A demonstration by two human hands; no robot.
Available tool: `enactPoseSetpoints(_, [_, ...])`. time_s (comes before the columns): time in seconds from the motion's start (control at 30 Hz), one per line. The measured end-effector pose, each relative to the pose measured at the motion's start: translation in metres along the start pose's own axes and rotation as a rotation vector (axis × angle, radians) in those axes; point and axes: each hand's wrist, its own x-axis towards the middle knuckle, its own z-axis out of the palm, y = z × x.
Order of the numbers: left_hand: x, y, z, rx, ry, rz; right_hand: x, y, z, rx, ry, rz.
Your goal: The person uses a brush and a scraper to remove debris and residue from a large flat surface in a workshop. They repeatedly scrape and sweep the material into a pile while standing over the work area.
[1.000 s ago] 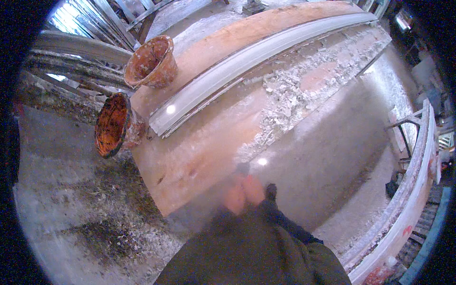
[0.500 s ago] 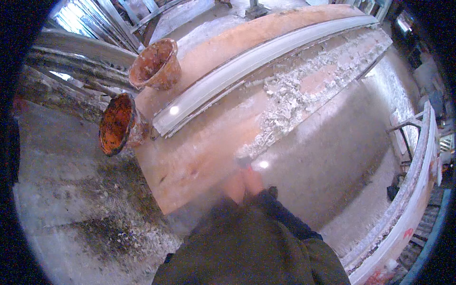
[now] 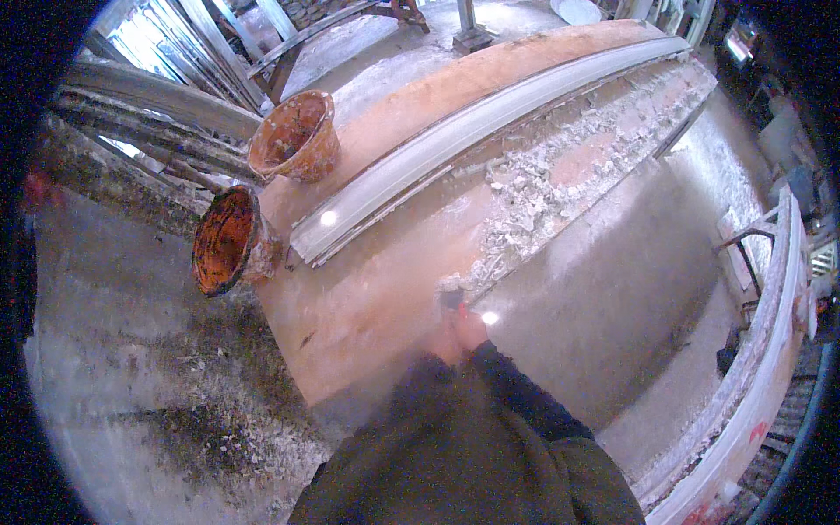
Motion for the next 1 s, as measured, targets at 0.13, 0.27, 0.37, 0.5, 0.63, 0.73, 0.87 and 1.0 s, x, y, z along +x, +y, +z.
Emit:
enactPoseSetpoints(0.13, [-0.019,-0.014,-0.018,0.006,0.039,0.274,-0.034,-0.029,-0.008,-0.225,-0.054,-0.191])
enactPoseSetpoints(0.27, [-0.037,-0.018,-0.024,0.053,-0.069,0.132,-0.040,0.007,0.024,-0.137,0.025,-0.188])
enactPoseSetpoints(0.37, [-0.024,-0.035,-0.014,0.025,-0.001,0.076,-0.040,-0.043,0.018,0.012,0.027,-0.061])
enactPoseSetpoints(0.5, [-0.049,-0.014,-0.035,-0.076,-0.032,0.020,-0.064,-0.057,0.015,0.373,0.076,-0.094])
enactPoseSetpoints(0.63, [-0.048,-0.023,-0.021,0.045,0.019,0.153,-0.042,0.007,0.036,0.006,0.100,-0.160])
enactPoseSetpoints(0.73, [-0.015,-0.010,-0.044,-0.028,-0.011,0.113,-0.029,-0.035,0.022,0.232,0.031,0.006])
enactPoseSetpoints(0.87, [-0.037,-0.046,-0.003,-0.114,-0.118,0.131,-0.057,0.001,0.041,0.215,0.183,-0.040])
enactPoseSetpoints(1.0, [-0.036,-0.027,-0.023,0.093,-0.144,0.011,-0.042,0.010,0.050,0.133,0.230,-0.057])
